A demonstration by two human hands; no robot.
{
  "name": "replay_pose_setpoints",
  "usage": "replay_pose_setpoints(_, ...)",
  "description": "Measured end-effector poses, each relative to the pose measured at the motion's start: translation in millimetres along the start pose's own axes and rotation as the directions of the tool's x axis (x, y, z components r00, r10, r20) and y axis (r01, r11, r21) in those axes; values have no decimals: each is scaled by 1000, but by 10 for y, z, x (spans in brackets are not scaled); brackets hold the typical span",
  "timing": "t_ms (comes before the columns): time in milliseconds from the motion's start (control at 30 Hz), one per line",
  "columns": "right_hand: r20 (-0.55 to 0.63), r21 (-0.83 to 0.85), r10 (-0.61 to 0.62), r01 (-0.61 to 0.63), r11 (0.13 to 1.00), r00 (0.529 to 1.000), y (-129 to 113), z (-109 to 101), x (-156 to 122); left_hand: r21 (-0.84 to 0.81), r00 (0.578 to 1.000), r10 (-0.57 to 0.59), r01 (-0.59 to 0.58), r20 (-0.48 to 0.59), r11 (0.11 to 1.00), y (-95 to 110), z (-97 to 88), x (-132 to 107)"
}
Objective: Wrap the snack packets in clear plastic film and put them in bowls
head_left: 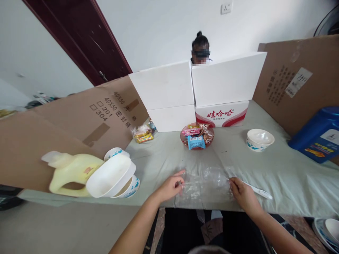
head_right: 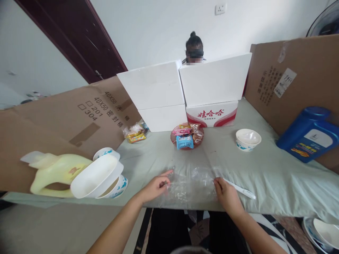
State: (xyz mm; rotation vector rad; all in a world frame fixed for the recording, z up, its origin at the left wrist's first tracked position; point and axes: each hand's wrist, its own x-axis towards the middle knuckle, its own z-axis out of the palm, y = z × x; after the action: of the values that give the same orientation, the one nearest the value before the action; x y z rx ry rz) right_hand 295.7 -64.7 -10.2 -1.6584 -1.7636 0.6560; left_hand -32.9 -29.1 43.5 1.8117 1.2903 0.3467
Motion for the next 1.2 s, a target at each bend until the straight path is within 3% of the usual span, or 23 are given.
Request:
replay_pose_setpoints(100, -29, -212, 14, -19, 977, 999, -2, 53, 161, 49, 998, -52, 55, -46, 997, -5, 24, 172)
replay_pose_setpoints(267, -27, -527, 43, -51, 848, 999, 6, 103, 255, 333, 987, -89, 130, -136, 934, 24, 52, 369)
replay_pose_setpoints(433, -43, -652, 32, -52, 757, 999, 19, 103, 308, 476, 958, -97, 221, -271, 851, 30, 109, 530)
replay_pose_setpoints(567, -21, -691, 43, -46, 721, 999, -12, 78, 342, 534, 926, -134, 316, -353, 784, 109, 145, 496)
replay_pose_setpoints(633, -1, -695, 57, -42, 717, 998, -48, 82, 348, 569, 885, -59, 347, -462, 746, 249, 214, 417)
replay_pose_setpoints(700, 10, -694, 67, -41, 719, 998, -88, 107, 348, 611, 845, 121, 270, -522, 744, 428, 361, 347)
replay_pose_setpoints(767, 14, -689, 77, -46, 724, 997, -111, 135, 351, 639, 856, 300, 45, -421, 768, 573, 574, 334)
replay_pose_setpoints(833, 20, -683, 77, -43, 729, 997, -96, 126, 366, 612, 892, 379, -160, -247, 775, 623, 797, 389)
replay_pose_setpoints(933, -12, -680, 96, -78, 729, 995, -1, -17, 415, 585, 936, 332, -207, -114, 784, 505, 1016, 521)
replay_pose_setpoints(1000, -126, -684, 84, -148, 714, 988, 60, -158, 446, 590, 956, 286, -193, -68, 784, 378, 1066, 579)
replay_pose_setpoints(1067, -239, -676, -24, -148, 722, 971, 60, -239, 454, 595, 963, 267, -190, -43, 781, 292, 1075, 598)
replay_pose_setpoints(1133, -201, -644, -222, 42, 764, 954, -12, -187, 433, 602, 965, 258, -183, -39, 777, 271, 1081, 594)
replay_pose_setpoints(1200, -14, -552, -433, 354, 755, 901, -109, -8, 401, 610, 969, 244, -170, -39, 774, 290, 1092, 587)
